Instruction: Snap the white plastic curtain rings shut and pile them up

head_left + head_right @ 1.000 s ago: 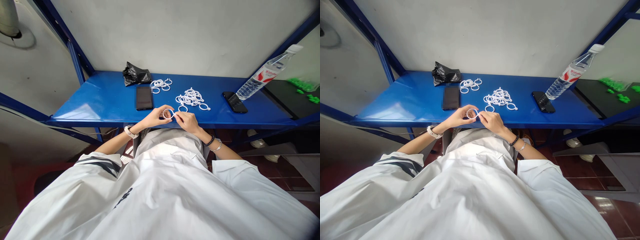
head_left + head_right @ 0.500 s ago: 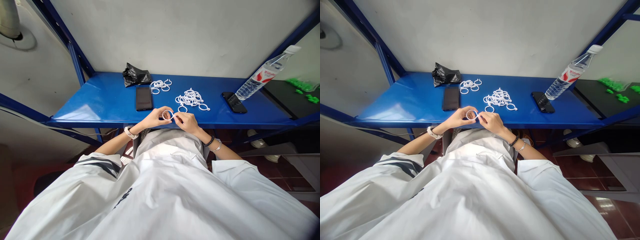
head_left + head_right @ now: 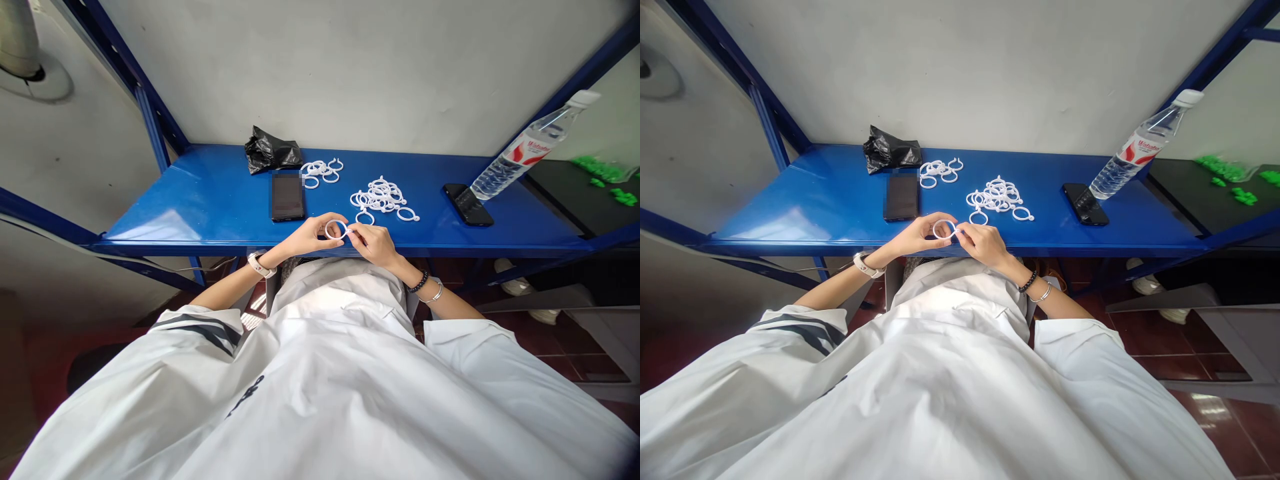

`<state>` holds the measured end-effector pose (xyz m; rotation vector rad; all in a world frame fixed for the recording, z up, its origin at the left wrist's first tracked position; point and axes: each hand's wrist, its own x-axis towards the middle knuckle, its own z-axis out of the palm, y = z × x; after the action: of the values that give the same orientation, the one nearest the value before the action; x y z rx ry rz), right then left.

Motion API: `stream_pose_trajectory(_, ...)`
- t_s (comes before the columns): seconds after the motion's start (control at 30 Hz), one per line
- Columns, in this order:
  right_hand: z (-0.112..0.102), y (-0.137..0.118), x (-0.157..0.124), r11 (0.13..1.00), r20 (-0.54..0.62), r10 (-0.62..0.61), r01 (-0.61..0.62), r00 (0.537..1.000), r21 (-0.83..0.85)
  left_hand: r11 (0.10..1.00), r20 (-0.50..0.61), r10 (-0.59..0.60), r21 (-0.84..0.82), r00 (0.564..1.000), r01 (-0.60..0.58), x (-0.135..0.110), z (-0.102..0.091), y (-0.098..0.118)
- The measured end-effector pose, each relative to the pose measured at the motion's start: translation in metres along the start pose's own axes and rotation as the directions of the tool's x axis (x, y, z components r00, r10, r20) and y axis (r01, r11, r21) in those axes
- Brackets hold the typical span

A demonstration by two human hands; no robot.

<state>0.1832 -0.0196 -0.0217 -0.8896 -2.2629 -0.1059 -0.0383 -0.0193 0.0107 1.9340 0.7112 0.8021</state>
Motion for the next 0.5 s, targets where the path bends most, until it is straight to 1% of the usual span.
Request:
stream_pose_trajectory(0.2,0.0012,0.0009,-0.0005,1.000,-0.039,-0.016,0.017,0.999,0.016,1.000,0.021,0.001,-0.022,1.000,0.000,0.0004,-0.0005,-0.0004)
stream_pose_trajectory(0.37,0.0012,0.0014,-0.0005,1.000,-0.014,-0.005,0.005,1.000,0.031,1.000,0.019,-0.003,-0.019,1.000,0.003,0.0003,-0.0006,0.0004)
stream_pose_trajectory(0.5,0.0016,0.0022,-0.0010,0.999,-0.018,-0.010,0.011,1.000,0.034,1.000,0.012,-0.003,-0.006,1.000,0.003,0.0002,-0.0006,0.0013)
